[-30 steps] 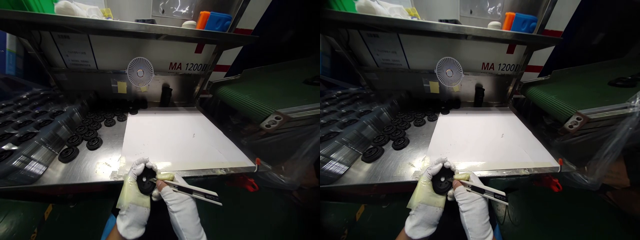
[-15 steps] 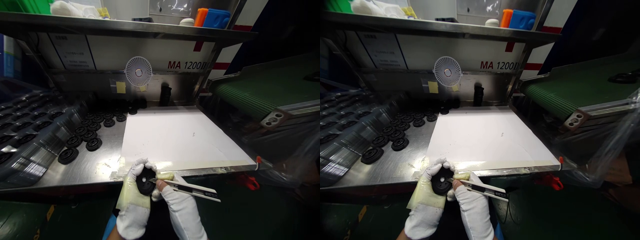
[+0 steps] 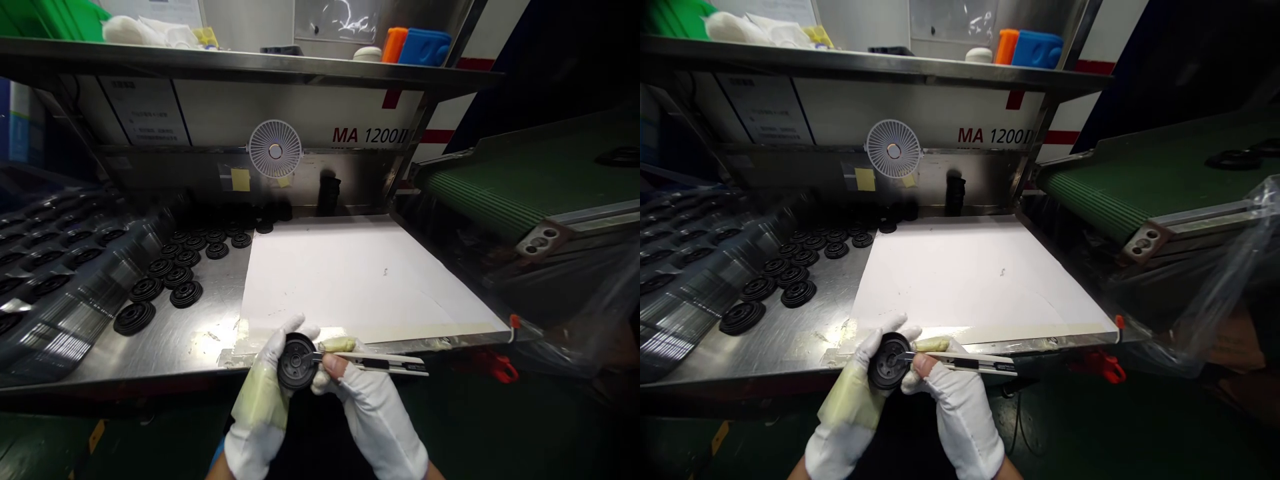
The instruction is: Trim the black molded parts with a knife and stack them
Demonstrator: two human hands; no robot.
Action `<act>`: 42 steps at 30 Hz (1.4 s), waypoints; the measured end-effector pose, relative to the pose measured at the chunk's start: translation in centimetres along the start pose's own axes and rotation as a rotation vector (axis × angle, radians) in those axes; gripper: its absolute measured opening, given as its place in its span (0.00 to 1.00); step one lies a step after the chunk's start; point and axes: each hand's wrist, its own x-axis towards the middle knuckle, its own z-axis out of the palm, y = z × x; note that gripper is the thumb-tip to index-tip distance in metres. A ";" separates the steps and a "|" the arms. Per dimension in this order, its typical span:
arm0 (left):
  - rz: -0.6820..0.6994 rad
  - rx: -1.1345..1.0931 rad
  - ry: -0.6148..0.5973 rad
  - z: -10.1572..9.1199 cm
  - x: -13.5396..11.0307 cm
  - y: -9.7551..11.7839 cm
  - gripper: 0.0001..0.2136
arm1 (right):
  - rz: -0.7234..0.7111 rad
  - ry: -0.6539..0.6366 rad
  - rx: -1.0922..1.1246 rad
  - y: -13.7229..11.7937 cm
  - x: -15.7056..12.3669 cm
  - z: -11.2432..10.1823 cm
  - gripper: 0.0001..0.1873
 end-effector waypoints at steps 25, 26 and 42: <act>0.171 0.226 -0.081 -1.5 0.2 -1.8 0.09 | -0.019 0.091 -0.083 -0.2 -1.0 0.6 0.14; 0.170 0.223 -0.070 -1.4 0.1 -1.8 0.09 | -0.012 0.066 -0.087 -0.4 -1.1 0.6 0.12; 0.071 0.343 -0.472 -0.5 -0.5 -0.2 0.13 | 0.080 -0.273 -0.230 -4.1 0.3 0.5 0.13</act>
